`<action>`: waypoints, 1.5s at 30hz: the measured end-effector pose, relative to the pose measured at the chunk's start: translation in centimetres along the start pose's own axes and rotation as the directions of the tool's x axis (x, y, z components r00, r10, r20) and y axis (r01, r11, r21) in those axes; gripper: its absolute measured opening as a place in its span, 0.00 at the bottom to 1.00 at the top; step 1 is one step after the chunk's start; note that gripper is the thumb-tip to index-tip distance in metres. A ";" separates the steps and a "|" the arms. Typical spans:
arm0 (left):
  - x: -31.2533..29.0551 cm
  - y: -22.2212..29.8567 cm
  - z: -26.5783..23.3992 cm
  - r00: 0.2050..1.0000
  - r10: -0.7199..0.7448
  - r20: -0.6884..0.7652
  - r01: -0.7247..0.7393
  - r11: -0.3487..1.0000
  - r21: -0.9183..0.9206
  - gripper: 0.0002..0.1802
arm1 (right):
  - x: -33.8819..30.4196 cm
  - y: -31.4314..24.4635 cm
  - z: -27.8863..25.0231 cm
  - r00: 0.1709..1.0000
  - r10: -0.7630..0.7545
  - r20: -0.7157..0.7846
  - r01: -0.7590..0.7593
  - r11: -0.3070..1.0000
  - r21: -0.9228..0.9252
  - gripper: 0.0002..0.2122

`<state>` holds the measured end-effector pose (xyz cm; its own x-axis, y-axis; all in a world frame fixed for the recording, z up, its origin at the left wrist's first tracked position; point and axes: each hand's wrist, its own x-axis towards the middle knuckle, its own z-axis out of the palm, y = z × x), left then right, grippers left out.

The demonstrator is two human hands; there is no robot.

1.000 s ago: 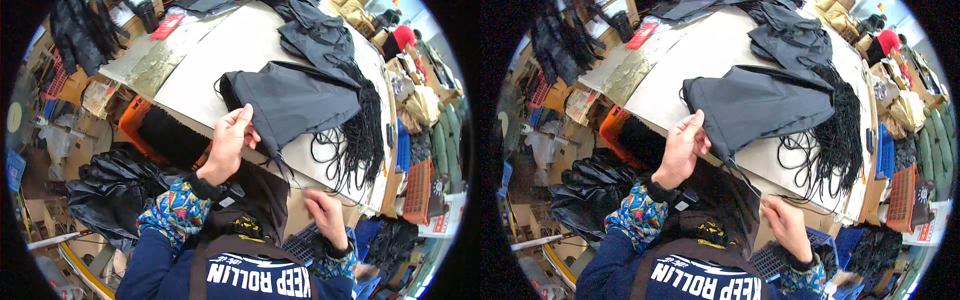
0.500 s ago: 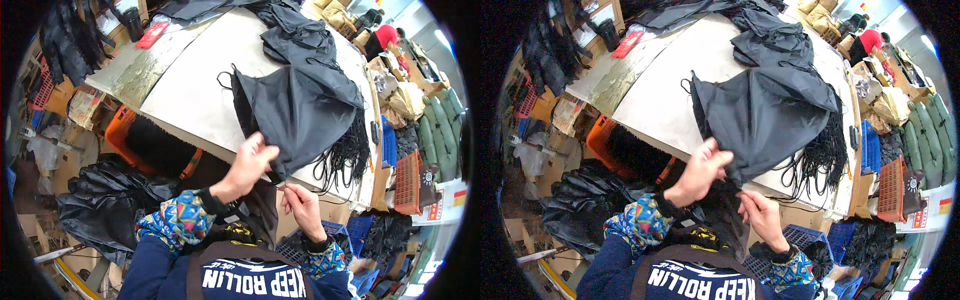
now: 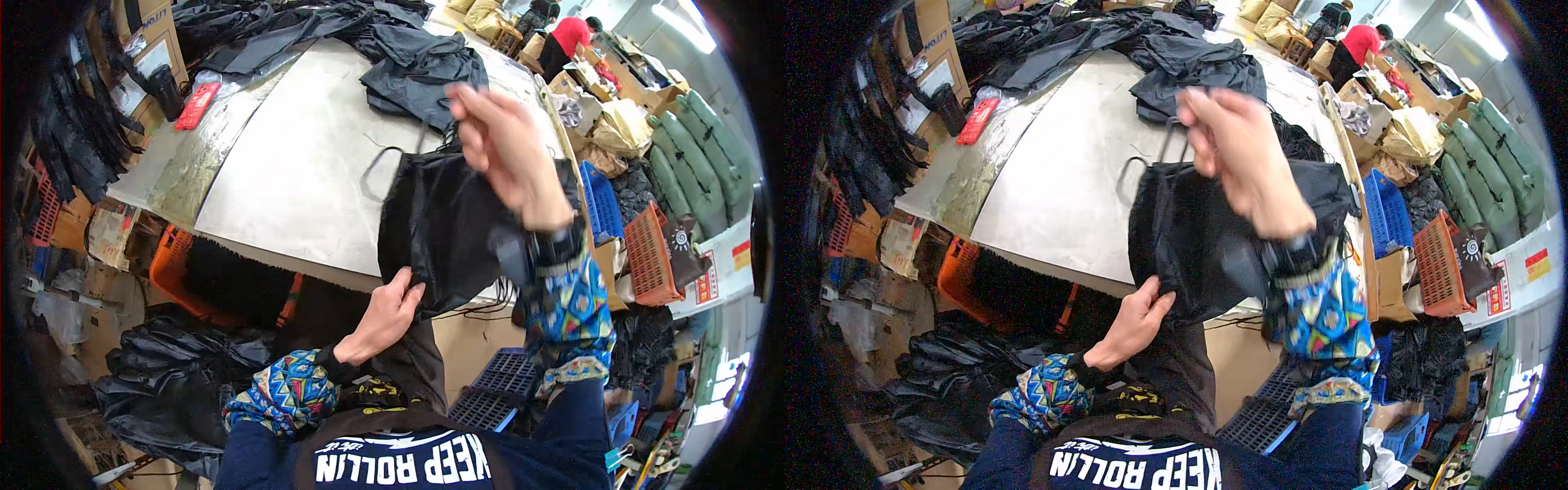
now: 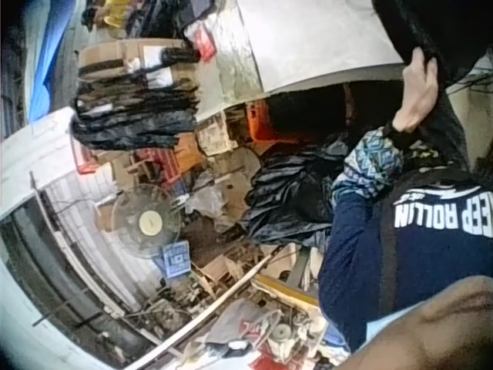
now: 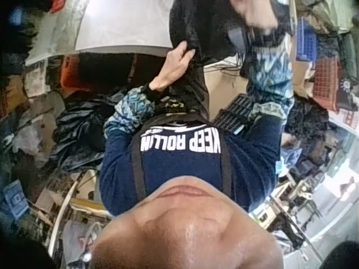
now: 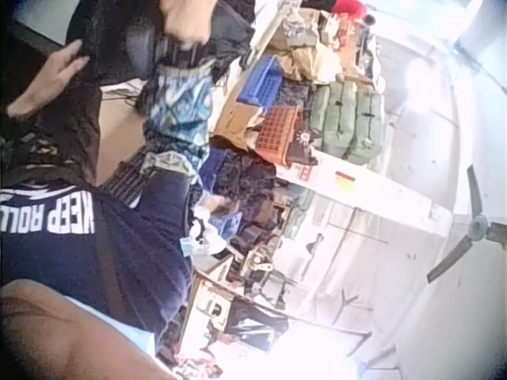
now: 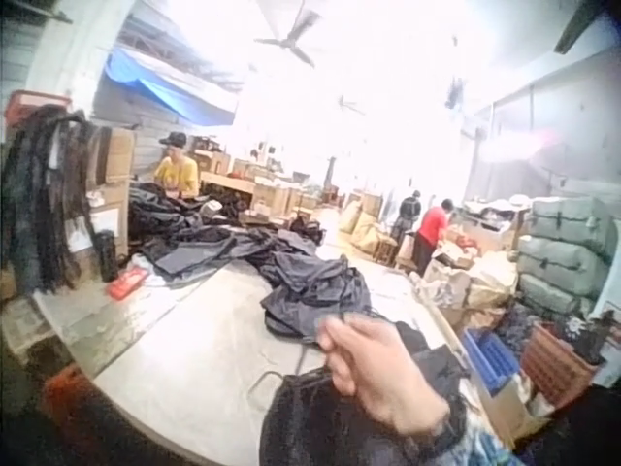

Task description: Threading drawstring cords into the hems of black fabric bags and securing them with plastic clips.

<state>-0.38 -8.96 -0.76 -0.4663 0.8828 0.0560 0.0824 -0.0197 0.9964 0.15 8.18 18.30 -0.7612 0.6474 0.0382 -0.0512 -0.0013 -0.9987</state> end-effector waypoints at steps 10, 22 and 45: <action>-0.5 0.7 0.0 0.997 0.063 0.035 -0.063 0.998 0.024 0.09 | 2.3 -1.6 -0.4 0.679 -0.720 0.141 0.517 0.333 -0.789 0.17; 1.6 -1.6 -8.9 0.869 0.485 -0.097 -0.265 0.621 0.737 0.08 | -3.6 -8.7 -20.2 0.574 -0.682 -0.453 0.593 0.728 -0.345 0.10; 3.8 5.1 -19.0 0.971 0.145 -0.189 -0.076 0.941 0.329 0.15 | -18.4 0.9 -23.8 0.889 -0.096 -0.449 -0.233 0.749 -0.621 0.12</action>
<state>-18.48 -14.62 5.70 -0.6075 0.7660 0.2104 0.4031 0.0690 0.9125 29.48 14.40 15.91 -0.3813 0.9174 0.1143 0.5400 0.3214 -0.7779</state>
